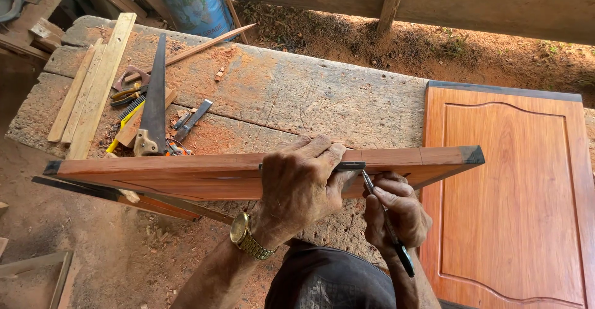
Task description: The person uses a metal square and a pencil to mark lines on a long wooden frame and a flat wooden panel. They then use a hand plane to smooth the edges of the wooden pieces.
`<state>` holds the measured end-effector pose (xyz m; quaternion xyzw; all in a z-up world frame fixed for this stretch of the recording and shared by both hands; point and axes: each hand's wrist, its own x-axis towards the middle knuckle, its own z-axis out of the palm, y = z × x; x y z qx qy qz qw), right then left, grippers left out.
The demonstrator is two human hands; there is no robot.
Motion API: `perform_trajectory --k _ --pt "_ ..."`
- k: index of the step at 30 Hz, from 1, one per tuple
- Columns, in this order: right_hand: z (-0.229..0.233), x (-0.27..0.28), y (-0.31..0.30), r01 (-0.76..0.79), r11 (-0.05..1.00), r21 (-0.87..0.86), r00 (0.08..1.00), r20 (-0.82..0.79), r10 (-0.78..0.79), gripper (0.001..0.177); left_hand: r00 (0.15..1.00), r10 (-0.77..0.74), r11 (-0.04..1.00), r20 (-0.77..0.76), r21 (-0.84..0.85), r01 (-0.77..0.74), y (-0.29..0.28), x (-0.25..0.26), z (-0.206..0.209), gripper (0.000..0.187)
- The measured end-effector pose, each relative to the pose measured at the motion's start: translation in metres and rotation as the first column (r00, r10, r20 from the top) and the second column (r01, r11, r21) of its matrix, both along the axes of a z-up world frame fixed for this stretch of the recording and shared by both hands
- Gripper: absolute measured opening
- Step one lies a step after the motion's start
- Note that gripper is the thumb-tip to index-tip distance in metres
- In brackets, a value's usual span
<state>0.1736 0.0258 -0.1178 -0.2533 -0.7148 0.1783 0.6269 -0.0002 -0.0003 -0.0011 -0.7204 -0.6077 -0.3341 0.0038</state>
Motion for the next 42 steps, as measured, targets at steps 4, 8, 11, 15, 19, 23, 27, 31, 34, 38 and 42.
perform_trajectory --k 4,8,11,15,19,23,27,31,34,38,42 --pt "0.000 0.003 -0.001 -0.043 0.996 -0.081 0.999 -0.014 0.042 0.013 1.000 0.002 1.000 -0.010 0.014 -0.001 -0.001 0.000 0.000 0.034" --pt "0.002 0.002 0.000 -0.017 0.997 -0.070 1.000 -0.010 0.017 0.013 1.000 0.013 1.000 -0.009 0.010 -0.013 0.000 0.000 0.001 0.036" --pt "-0.008 0.005 0.005 -0.122 0.981 -0.154 0.992 -0.061 0.114 0.021 0.999 0.010 1.000 -0.033 -0.005 -0.010 0.000 -0.001 0.000 0.037" --pt "0.061 0.015 0.009 -0.295 0.932 -0.213 0.905 -0.374 0.201 0.047 0.999 0.005 1.000 -0.052 -0.002 -0.005 0.002 0.000 -0.012 0.032" --pt "0.094 0.053 0.019 0.127 0.978 0.163 0.971 0.181 -0.156 0.035 0.998 0.016 0.998 -0.059 0.058 -0.013 0.001 0.005 -0.038 0.030" --pt "0.020 0.079 0.078 -0.248 0.421 -0.872 0.963 -0.173 0.209 0.032 0.990 0.060 0.962 -0.127 0.273 -0.023 -0.028 0.009 -0.044 0.021" --pt "0.017 -0.001 0.089 -0.375 0.420 -0.826 0.883 -0.181 0.434 0.031 0.971 0.101 0.886 -0.216 0.463 0.011 -0.051 0.003 -0.059 0.015" --pt "0.020 -0.033 0.082 -0.397 0.521 -0.756 0.841 -0.072 0.536 0.028 0.981 -0.139 0.976 0.132 0.187 0.113 -0.130 0.003 -0.137 0.019" --pt "0.022 -0.034 0.076 -0.378 0.597 -0.708 0.831 0.024 0.555 0.026 0.899 -0.080 0.996 0.431 -0.010 0.094 -0.176 0.004 -0.185 0.024" --pt "0.027 -0.027 0.069 -0.344 0.710 -0.615 0.819 0.173 0.547 0.025 0.861 0.279 0.928 0.424 -0.348 -0.129 -0.210 0.009 -0.212 0.032" --pt "0.038 -0.009 0.062 -0.278 0.788 -0.549 0.821 0.289 0.491 0.024 0.823 0.354 0.920 0.445 -0.322 -0.221 -0.229 0.025 -0.231 0.049"
